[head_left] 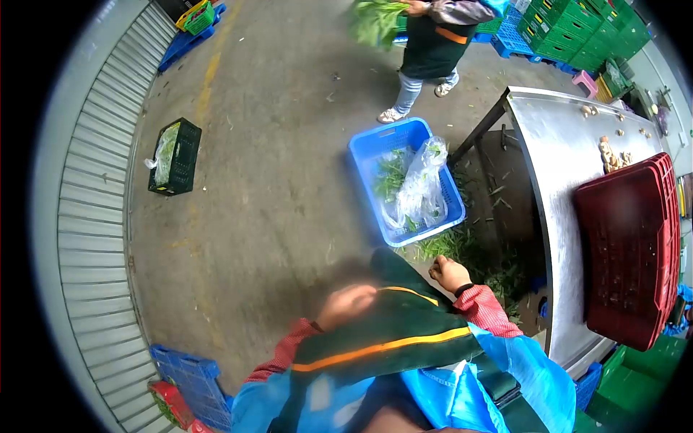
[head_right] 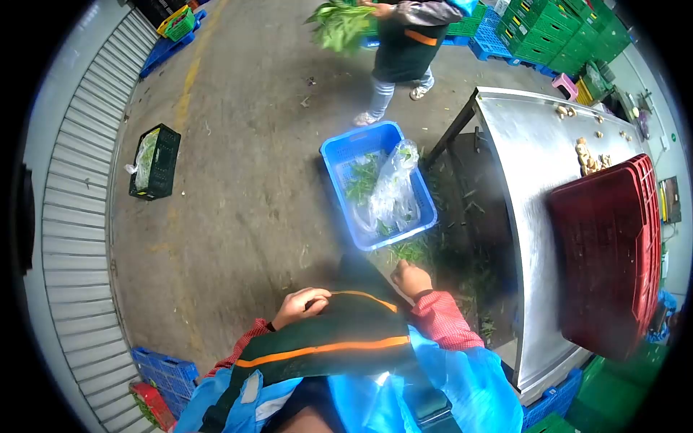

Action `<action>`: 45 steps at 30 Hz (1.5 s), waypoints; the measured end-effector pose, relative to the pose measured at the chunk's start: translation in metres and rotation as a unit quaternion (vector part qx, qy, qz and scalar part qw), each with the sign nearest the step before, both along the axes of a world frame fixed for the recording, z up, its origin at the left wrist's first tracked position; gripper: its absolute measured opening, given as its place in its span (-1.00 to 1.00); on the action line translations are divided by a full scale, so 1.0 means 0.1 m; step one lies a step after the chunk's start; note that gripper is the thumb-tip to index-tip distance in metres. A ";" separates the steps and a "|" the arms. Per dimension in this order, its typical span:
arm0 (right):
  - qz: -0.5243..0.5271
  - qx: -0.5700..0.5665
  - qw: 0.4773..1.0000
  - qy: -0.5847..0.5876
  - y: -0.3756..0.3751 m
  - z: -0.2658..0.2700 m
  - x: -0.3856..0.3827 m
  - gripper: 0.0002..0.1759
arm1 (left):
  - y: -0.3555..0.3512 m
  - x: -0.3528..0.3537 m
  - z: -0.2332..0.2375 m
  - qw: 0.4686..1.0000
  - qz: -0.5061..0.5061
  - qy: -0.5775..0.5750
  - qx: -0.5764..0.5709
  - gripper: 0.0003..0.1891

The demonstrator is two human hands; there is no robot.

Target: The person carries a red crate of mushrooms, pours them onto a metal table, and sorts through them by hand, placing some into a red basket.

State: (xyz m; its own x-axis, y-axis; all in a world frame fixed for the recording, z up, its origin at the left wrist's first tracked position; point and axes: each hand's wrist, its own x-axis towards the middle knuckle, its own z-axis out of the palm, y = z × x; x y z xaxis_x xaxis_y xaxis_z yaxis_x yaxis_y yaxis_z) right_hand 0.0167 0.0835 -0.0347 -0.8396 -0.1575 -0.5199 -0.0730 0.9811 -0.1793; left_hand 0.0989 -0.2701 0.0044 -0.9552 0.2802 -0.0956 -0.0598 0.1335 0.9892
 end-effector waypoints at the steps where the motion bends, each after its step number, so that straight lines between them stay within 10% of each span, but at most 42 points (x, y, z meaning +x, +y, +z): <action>1: -0.007 0.026 1.000 -0.010 0.00 -0.08 -0.05 -0.63 | -0.07 -0.10 -0.05 1.000 -0.004 0.021 -0.015 -0.75; 10: -0.050 -0.033 0.996 -0.063 -0.44 -1.13 -0.75 -0.59 | -1.00 -1.16 -0.37 0.991 -0.027 0.068 -0.109 -0.75; 28: -0.205 -0.030 0.978 0.016 -1.42 -1.24 -3.06 -0.52 | -2.26 -3.55 -0.89 0.984 -0.079 -0.116 -0.108 -0.64; 35: -0.374 0.021 0.914 -0.153 -1.16 -1.67 -2.69 -0.45 | -2.67 -4.30 -1.09 0.981 -0.104 0.017 -0.162 -0.66; 45: -0.483 0.025 0.869 -0.103 -1.31 -1.65 -3.04 -0.49 | -2.55 -5.49 -1.16 0.952 -0.221 0.111 -0.178 -0.68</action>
